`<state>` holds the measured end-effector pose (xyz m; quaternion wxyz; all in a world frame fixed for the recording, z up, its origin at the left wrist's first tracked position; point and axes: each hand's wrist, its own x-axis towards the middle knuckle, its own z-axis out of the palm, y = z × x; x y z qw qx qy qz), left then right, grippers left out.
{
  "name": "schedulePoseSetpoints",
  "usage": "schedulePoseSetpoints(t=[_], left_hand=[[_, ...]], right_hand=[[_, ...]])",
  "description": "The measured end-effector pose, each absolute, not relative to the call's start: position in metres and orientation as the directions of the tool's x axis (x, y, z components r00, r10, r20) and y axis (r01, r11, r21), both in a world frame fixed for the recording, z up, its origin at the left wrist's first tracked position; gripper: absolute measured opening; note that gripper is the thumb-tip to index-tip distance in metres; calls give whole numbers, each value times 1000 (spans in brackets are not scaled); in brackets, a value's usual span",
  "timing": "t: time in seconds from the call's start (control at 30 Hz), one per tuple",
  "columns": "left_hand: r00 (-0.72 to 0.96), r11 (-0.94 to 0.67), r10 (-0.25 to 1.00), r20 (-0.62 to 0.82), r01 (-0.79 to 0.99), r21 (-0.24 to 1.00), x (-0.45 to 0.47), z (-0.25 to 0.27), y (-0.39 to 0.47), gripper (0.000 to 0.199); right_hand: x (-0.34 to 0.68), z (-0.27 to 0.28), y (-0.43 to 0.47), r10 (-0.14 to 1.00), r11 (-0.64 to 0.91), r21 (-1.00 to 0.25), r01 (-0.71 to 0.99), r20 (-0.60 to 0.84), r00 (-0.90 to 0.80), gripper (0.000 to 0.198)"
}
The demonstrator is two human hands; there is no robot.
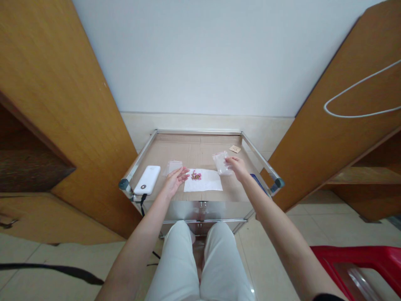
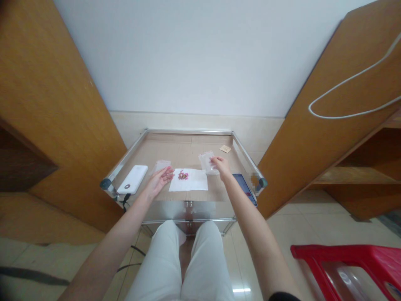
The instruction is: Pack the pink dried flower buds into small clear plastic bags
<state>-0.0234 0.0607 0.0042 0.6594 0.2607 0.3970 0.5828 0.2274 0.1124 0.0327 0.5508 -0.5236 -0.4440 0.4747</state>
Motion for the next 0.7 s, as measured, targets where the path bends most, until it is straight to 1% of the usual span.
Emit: schedulePoseSetpoints(t=[0.1,0.2,0.27,0.33,0.4,0.47,0.57,0.7], left_hand=[[8,187,972,-234,-625,757,-29,-5,62,15],[2,172,974,-229,-666,726,-33,-14,63,17],[2,158,976,-217,-692,705,-36,-19,63,19],[3,145,979,-205,-716,683,-37,-23,64,19],[0,140,979,-205,-732,667,-39,-25,64,19],[-9,138,977,-214,-735,663,-39,-27,65,19],[-19,139,975,-223,-730,670,-39,-30,65,19],[-24,141,973,-231,-728,670,-40,-32,65,19]], right_hand=[[244,36,126,974,-59,-998,-8,-59,220,7],[253,34,139,970,-112,-992,60,-96,225,2],[254,30,146,963,-138,-984,109,-108,246,7],[253,25,153,953,-141,-977,158,-90,289,20],[250,17,159,944,-109,-966,233,-27,329,37],[248,7,164,936,-78,-935,347,51,348,48],[245,-8,171,939,-95,-841,533,101,328,50],[244,-21,175,939,-183,-714,676,76,335,45]])
